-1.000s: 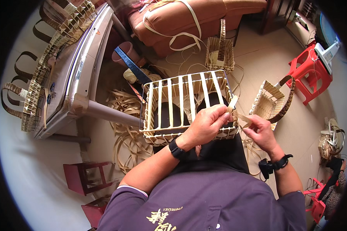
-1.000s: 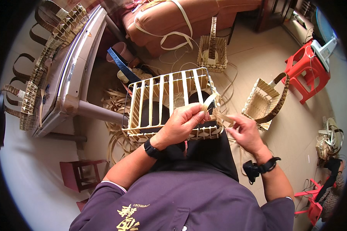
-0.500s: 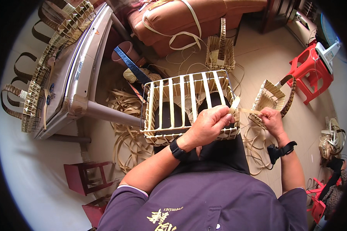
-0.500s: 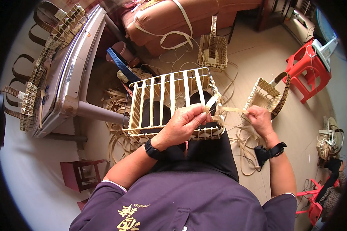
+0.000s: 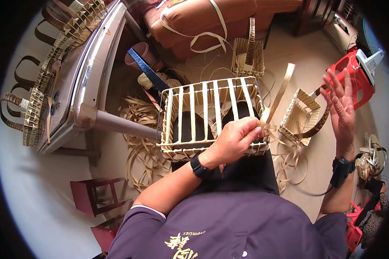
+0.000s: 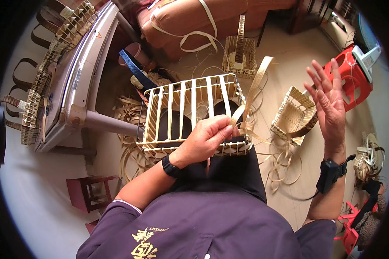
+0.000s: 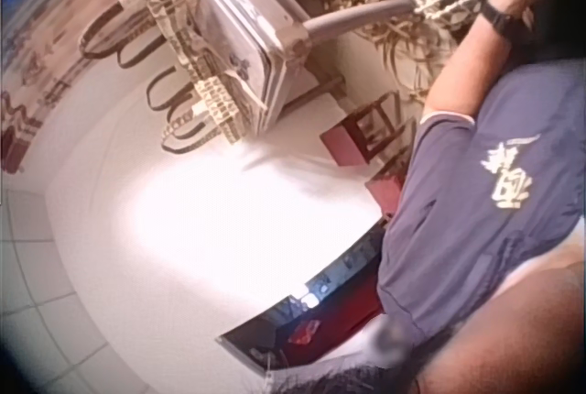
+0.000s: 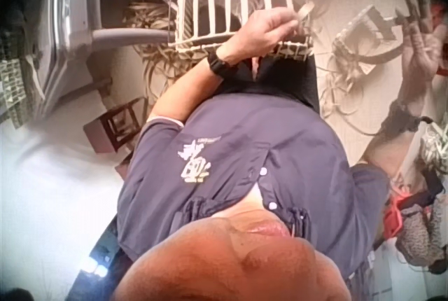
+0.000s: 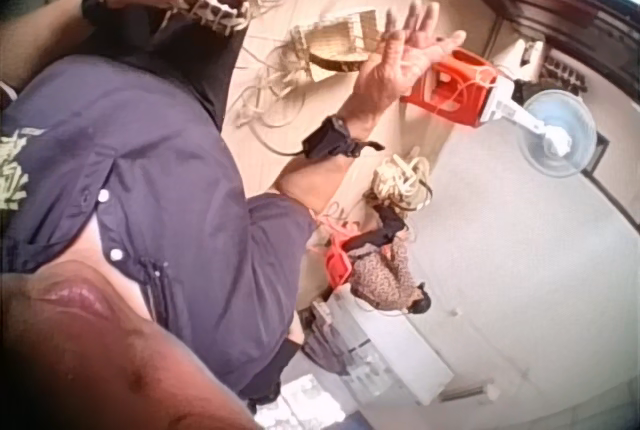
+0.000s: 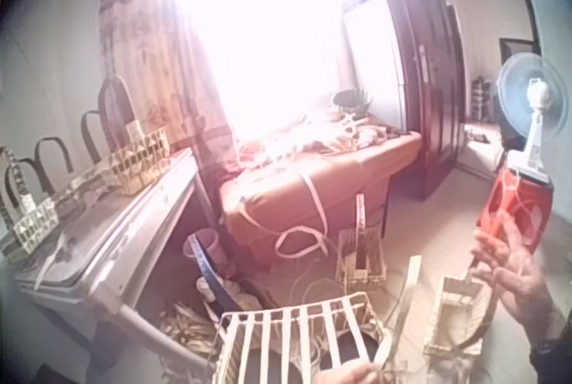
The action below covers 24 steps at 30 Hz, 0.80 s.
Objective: The person weaves thin strips of flexible material through the structural frame of a rectangular basket by hand.
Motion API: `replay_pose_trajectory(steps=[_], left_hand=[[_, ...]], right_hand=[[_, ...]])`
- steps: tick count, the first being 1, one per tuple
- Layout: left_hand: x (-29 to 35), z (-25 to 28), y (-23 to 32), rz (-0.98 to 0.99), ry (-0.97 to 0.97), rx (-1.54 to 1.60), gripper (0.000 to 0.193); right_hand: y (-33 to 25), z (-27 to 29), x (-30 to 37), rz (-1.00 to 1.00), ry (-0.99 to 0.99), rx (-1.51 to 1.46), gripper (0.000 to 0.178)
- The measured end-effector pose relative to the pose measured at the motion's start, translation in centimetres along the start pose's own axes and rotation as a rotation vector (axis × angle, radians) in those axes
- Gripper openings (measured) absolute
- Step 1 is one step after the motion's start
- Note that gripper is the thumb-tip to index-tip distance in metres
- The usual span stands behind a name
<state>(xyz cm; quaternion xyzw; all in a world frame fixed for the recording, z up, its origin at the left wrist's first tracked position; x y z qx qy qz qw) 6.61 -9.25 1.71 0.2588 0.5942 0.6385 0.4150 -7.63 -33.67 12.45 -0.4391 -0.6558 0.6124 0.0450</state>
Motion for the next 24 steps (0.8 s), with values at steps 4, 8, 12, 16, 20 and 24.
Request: replay_pose_trajectory(steps=[4,8,12,16,20,24], left_hand=[[-0.3,-0.6,-0.1,-0.01,-0.033,0.033,0.019],[-0.7,-1.5,0.9,-0.021,-0.048,0.051,0.019],[-0.4,-0.8,1.1,-0.002,-0.022,0.028,0.018],[-0.5,-1.2,1.0,0.004,-0.003,0.06,0.019],[-0.5,-1.2,1.0,-0.061,-0.02,-0.008,0.019],[-0.5,-0.8,0.8,-0.046,-0.015,-0.011,0.019]], right_hand=[[4.8,0.7,4.2,-0.166,0.049,0.355,0.039],[12.7,0.2,10.9,-0.499,-0.249,0.678,0.022],[11.5,-4.0,10.0,-0.43,-0.271,0.46,0.032],[12.9,-4.7,10.1,-0.381,-0.323,0.412,0.029],[11.9,-5.0,8.6,-0.422,-0.167,0.225,0.016],[12.5,-5.9,8.6,-0.454,-0.2,0.087,0.034]])
Point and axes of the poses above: each hand's wrist, its own x-axis away from the middle knuckle, its own z-axis out of the back of the hand, y = z × x, the point moved 10 cm from there along -x, towards the middle knuckle, and after that the axes turned 9 degrees about y, right-handed, at the moved point
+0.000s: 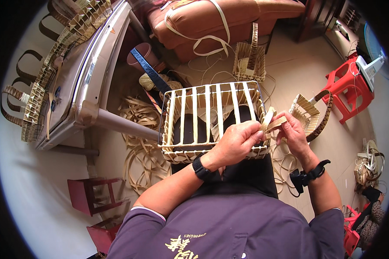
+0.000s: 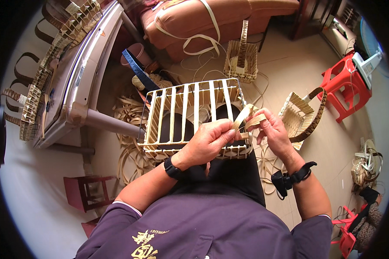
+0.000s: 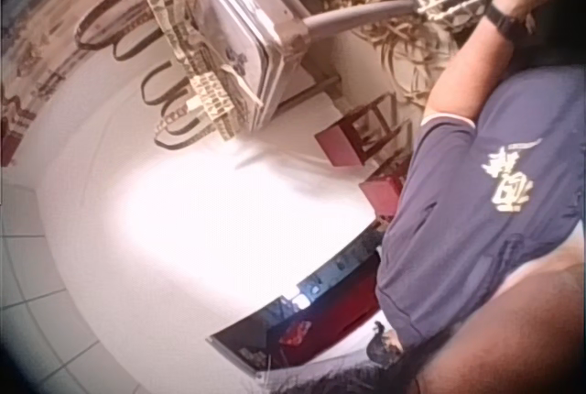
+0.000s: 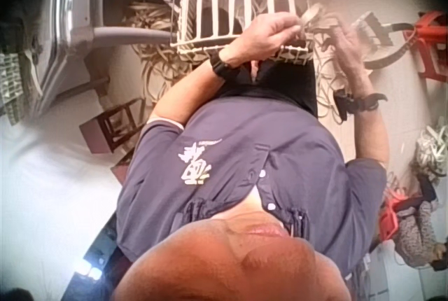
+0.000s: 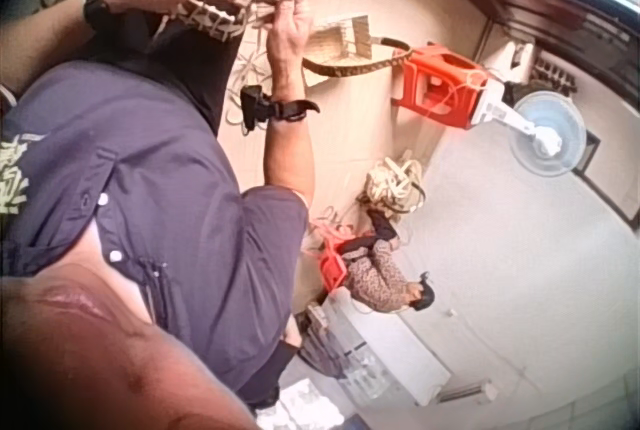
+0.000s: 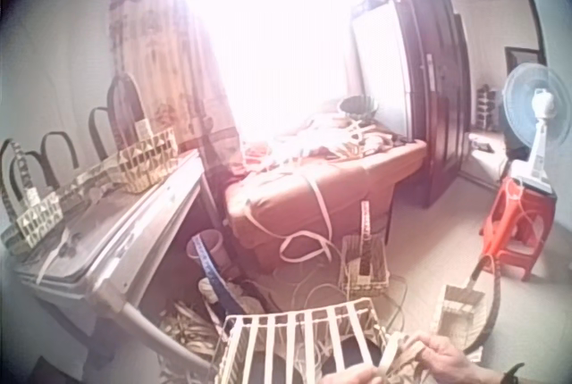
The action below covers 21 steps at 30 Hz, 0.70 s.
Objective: The person weaves thin strips of flexible material through the structural frame of a rectangular basket by hand.
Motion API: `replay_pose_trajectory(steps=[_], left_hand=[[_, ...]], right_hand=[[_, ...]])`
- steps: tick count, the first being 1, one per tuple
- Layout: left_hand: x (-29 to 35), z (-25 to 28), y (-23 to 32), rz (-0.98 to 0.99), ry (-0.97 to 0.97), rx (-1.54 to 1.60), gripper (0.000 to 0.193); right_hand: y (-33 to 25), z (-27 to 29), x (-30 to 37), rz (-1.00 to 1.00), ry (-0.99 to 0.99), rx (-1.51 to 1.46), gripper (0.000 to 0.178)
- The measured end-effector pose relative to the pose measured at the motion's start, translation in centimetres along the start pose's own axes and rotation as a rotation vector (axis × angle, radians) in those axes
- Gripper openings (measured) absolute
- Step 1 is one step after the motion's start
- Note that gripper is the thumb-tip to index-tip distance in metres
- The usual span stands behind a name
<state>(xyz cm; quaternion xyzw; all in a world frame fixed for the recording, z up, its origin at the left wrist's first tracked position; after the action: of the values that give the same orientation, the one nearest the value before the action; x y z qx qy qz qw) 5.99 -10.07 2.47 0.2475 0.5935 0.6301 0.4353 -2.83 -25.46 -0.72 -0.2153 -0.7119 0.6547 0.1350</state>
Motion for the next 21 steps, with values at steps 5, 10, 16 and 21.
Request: replay_pose_trajectory(steps=[5,10,16,21], left_hand=[[0.0,-0.2,0.1,-0.013,-0.01,0.013,0.019],[0.1,-0.1,-0.6,0.006,-0.006,0.021,0.019],[0.3,0.0,-0.6,0.024,-0.004,0.042,0.018],[0.1,-0.2,-0.2,0.017,0.0,0.064,0.018]], right_hand=[[2.8,1.1,0.3,-0.2,-0.06,-0.021,0.047],[-0.1,-2.0,-0.3,-0.094,-0.156,0.214,0.048],[3.3,-2.0,0.5,-0.464,-0.175,-0.001,0.036],[3.7,1.9,-0.5,-0.281,-0.123,0.234,0.024]])
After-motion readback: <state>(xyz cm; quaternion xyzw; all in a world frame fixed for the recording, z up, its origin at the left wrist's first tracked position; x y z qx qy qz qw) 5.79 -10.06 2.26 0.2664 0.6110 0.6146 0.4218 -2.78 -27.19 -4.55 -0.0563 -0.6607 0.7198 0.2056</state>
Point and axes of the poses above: each hand's wrist, its own x-axis away from the middle knuckle, its own z-axis out of the back of the hand, y = z × x, the point moved 10 cm from there along -x, towards the middle knuckle, and after that the axes turned 9 degrees about y, right-handed, at the moved point
